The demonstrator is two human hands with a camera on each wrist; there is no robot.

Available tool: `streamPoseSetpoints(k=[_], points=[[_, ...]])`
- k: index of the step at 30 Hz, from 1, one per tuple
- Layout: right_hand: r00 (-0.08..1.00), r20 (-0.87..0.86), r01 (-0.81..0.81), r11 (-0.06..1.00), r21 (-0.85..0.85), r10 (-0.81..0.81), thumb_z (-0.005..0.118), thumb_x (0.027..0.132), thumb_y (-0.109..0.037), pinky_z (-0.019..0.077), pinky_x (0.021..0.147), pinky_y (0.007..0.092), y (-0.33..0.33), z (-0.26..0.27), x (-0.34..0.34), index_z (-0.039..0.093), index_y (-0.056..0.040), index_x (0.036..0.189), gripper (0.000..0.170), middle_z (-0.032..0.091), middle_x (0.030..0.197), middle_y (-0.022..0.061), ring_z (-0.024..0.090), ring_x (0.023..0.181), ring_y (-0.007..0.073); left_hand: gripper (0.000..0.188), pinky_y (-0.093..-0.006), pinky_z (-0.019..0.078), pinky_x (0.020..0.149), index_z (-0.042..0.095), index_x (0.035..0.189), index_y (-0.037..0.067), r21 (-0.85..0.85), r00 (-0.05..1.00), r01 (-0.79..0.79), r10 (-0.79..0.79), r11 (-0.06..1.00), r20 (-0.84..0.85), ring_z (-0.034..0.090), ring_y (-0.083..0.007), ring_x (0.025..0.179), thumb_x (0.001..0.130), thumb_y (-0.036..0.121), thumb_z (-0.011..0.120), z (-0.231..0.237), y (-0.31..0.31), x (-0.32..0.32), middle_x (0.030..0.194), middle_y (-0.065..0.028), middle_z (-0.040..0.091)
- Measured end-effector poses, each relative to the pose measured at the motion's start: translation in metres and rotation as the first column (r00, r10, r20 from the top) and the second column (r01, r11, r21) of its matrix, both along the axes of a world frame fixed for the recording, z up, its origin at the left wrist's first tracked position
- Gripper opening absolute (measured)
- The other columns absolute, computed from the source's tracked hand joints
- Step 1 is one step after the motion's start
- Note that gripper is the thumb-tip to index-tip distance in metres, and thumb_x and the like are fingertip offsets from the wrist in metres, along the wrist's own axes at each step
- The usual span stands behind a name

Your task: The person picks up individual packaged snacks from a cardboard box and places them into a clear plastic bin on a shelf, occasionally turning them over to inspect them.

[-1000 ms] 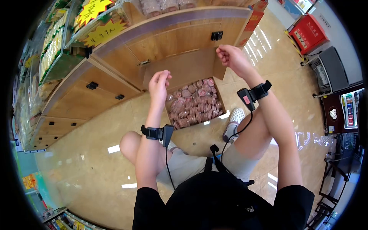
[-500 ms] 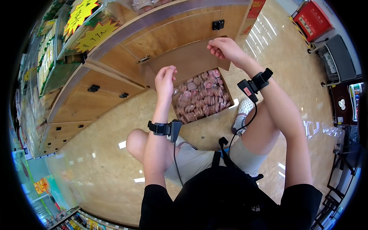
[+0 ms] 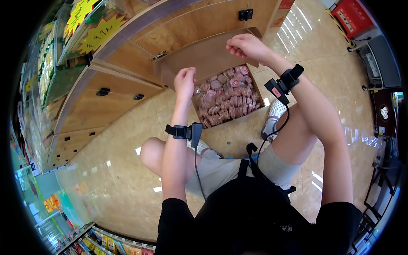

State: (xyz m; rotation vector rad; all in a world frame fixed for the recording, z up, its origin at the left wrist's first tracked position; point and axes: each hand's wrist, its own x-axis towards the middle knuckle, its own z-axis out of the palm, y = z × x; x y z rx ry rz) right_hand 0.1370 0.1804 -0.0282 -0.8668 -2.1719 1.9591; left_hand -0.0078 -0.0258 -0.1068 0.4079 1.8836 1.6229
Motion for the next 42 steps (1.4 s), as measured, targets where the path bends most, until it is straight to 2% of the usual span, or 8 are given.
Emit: streamPoseSetpoints(k=[12, 18, 21, 27, 33, 36, 39, 42], points=[[0.999, 0.029, -0.023, 0.999, -0.035, 0.024, 0.053, 0.087, -0.025, 0.0416, 0.057, 0.0207, 0.009, -0.001, 0.009, 0.062, -0.0043, 0.085, 0.023, 0.058, 0.073, -0.0007, 0.051, 0.064, 0.0063, 0.022, -0.0248, 0.042, 0.052, 0.064, 0.084, 0.001, -0.169, 0.995, -0.008, -0.008, 0.986, -0.095, 0.053, -0.0097, 0.056, 0.084, 0.023, 0.062, -0.064, 0.0, -0.019, 0.066, -0.0019, 0.058], [0.993, 0.103, -0.059, 0.998, 0.014, 0.057, 0.052, 0.089, -0.027, 0.0401, 0.056, 0.0182, 0.011, -0.006, 0.011, 0.062, -0.0054, 0.088, 0.023, 0.057, 0.073, -0.0028, 0.05, 0.064, 0.0036, 0.028, -0.0273, 0.0435, 0.057, 0.065, 0.08, 0.001, -0.277, 0.972, 0.173, -0.21, 0.945, -0.108, 0.056, -0.011, 0.061, 0.08, 0.028, 0.065, -0.119, 0.001, -0.033, 0.065, -0.0041, 0.06], [0.994, 0.093, -0.056, 0.998, 0.004, 0.056, 0.054, 0.087, -0.026, 0.0436, 0.057, 0.0217, 0.013, -0.006, 0.014, 0.063, -0.0042, 0.086, 0.023, 0.059, 0.075, 0.0003, 0.053, 0.066, 0.0069, 0.026, -0.0243, 0.0398, 0.054, 0.065, 0.081, 0.003, -0.398, 0.948, 0.236, -0.3, 0.886, -0.105, 0.051, -0.0083, 0.058, 0.083, 0.029, 0.064, -0.135, 0.0, -0.033, 0.066, 0.0005, 0.057], [0.992, 0.124, -0.032, 0.999, -0.002, 0.032, 0.055, 0.086, -0.027, 0.0441, 0.058, 0.0212, 0.016, 0.002, 0.022, 0.064, -0.005, 0.088, 0.024, 0.06, 0.076, 0.0002, 0.054, 0.067, 0.0075, 0.032, -0.0263, 0.043, 0.061, 0.068, 0.087, 0.002, -0.491, 0.935, 0.21, -0.321, 0.845, -0.153, 0.054, -0.0106, 0.064, 0.08, 0.033, 0.066, -0.191, -0.012, -0.044, 0.07, -0.0022, 0.061], [0.991, 0.124, -0.044, 0.998, 0.036, 0.039, 0.055, 0.086, -0.028, 0.0426, 0.056, 0.0209, 0.026, -0.001, 0.032, 0.064, -0.0063, 0.089, 0.023, 0.061, 0.078, -0.0001, 0.053, 0.067, 0.0068, 0.031, -0.029, 0.0456, 0.069, 0.069, 0.086, 0.002, -0.623, 0.928, 0.239, -0.365, 0.745, -0.081, 0.058, -0.0138, 0.073, 0.08, 0.032, 0.065, -0.235, -0.023, -0.036, 0.078, -0.0044, 0.066], [0.987, 0.156, -0.032, 0.999, 0.022, 0.028, 0.055, 0.086, -0.028, 0.0413, 0.055, 0.0207, 0.032, -0.004, 0.034, 0.064, -0.0079, 0.09, 0.023, 0.061, 0.078, -0.0009, 0.053, 0.068, 0.0061, 0.031, -0.029, 0.0467, 0.072, 0.069, 0.089, 0.003, -0.581, 0.943, 0.257, -0.333, 0.772, -0.025, 0.06, -0.0136, 0.076, 0.08, 0.032, 0.065, -0.265, -0.029, -0.031, 0.079, -0.0061, 0.067], [0.985, 0.174, -0.02, 1.0, 0.023, 0.016, 0.054, 0.087, -0.028, 0.0404, 0.054, 0.0206, 0.034, -0.004, 0.035, 0.064, -0.0092, 0.092, 0.022, 0.06, 0.078, -0.0015, 0.053, 0.068, 0.0058, 0.031, -0.0295, 0.0476, 0.073, 0.069, 0.092, 0.002, -0.605, 0.907, 0.319, -0.42, 0.73, -0.029, 0.061, -0.015, 0.077, 0.08, 0.03, 0.065, -0.27, -0.031, -0.028, 0.079, -0.0069, 0.068], [0.976, 0.215, -0.05, 0.999, 0.021, 0.045, 0.051, 0.089, -0.026, 0.0449, 0.066, 0.0207, 0.035, -0.002, 0.035, 0.062, -0.0057, 0.1, 0.026, 0.06, 0.08, -0.0002, 0.054, 0.071, 0.0066, 0.032, -0.0321, 0.0465, 0.084, 0.07, 0.097, 0.007, -0.514, 0.881, 0.468, -0.428, 0.719, 0.204, 0.061, -0.0221, 0.091, 0.079, 0.032, 0.064, -0.272, -0.025, -0.027, 0.098, -0.0141, 0.067]])
